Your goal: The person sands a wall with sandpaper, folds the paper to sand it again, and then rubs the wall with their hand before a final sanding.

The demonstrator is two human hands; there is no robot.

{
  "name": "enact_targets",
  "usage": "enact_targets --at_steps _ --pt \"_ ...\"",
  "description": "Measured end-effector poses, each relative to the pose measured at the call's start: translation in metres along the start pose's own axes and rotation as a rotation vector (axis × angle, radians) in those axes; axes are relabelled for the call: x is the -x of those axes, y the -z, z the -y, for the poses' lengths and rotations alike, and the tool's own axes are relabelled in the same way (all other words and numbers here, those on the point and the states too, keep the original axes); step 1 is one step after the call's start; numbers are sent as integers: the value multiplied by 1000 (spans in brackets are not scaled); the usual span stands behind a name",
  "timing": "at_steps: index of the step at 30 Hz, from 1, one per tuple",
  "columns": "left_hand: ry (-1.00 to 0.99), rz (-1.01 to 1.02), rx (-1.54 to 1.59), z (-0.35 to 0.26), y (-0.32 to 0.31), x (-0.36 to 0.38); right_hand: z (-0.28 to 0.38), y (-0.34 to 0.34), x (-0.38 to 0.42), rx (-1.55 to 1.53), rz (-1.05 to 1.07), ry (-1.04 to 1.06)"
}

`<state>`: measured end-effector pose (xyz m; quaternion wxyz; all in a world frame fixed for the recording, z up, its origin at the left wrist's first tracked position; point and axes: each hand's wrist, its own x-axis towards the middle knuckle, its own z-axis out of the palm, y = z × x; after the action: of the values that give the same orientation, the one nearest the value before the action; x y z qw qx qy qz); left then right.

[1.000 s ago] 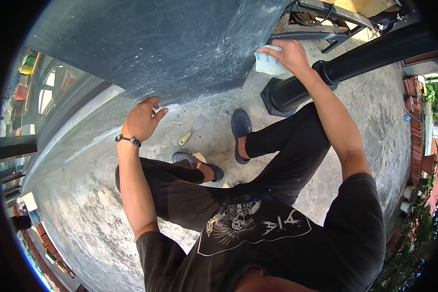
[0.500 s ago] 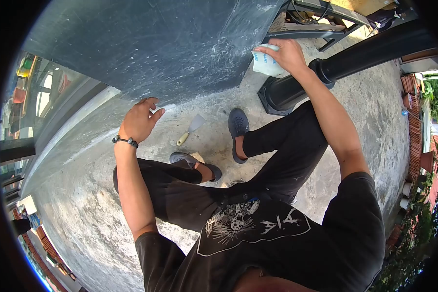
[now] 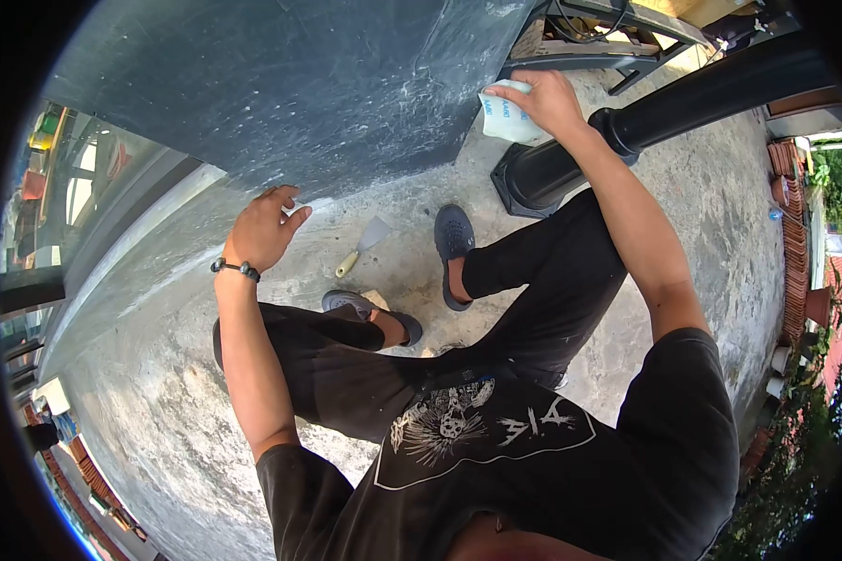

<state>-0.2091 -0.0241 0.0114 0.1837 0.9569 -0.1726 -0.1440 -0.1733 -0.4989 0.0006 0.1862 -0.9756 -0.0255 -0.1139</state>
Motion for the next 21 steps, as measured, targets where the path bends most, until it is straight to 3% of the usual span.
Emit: enact_targets --at_steps 5,8,13,16,20,21 --pt "-1 -9 15 -2 2 1 -5 0 -4 -350 -77 -62" --pt "-10 15 -16 -3 1 0 -5 -3 -1 13 -48 73" --pt "-30 -22 25 0 0 0 -3 3 -2 -302 -134 -46" --pt "0 27 6 -3 0 -2 -11 -6 -2 -19 -150 86" --pt "-19 -14 11 3 -3 -1 -5 8 -7 -404 -187 -52" --pt "-10 9 10 3 -6 2 2 11 -2 -284 -109 -36"
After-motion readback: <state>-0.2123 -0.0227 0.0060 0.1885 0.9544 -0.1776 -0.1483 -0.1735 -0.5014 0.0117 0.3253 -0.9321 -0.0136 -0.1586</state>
